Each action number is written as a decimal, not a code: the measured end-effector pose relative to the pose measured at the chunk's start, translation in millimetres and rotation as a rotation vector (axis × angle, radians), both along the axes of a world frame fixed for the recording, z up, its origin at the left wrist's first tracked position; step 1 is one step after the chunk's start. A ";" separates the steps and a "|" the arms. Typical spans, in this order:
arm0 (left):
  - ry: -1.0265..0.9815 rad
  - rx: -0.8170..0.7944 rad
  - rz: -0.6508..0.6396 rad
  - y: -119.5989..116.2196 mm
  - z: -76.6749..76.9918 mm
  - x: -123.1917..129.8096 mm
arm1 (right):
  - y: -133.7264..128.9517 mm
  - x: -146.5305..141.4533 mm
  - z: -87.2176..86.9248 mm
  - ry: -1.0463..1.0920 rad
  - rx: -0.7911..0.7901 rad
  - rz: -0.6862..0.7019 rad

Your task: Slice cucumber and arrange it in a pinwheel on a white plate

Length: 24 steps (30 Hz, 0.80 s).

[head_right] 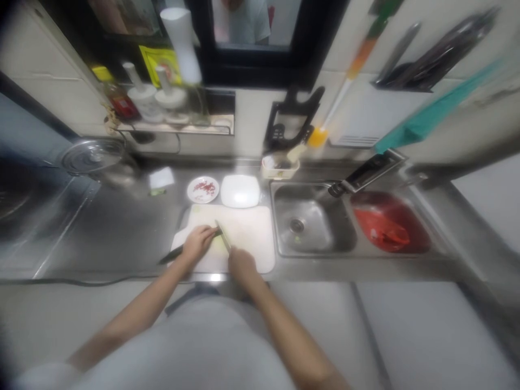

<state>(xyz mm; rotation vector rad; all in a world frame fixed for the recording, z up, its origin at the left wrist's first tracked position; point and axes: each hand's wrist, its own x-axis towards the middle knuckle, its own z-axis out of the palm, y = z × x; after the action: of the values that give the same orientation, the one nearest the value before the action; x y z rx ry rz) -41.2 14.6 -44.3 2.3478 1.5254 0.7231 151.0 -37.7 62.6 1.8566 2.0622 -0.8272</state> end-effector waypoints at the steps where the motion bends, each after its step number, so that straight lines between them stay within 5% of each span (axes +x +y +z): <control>1: -0.001 -0.002 0.000 0.1 0.3 0.1 | -1.2 1.3 0.3 0.004 -0.008 -0.002; 24: 0.006 -0.013 -0.017 4.9 -0.1 -1.3 | 16.8 -10.8 -4.2 0.014 -0.008 0.000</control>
<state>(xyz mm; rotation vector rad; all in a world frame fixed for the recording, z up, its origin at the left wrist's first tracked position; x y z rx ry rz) -42.5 19.5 -44.4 2.3527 1.5066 0.7003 140.2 -20.8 58.4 1.8524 2.0638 -0.8496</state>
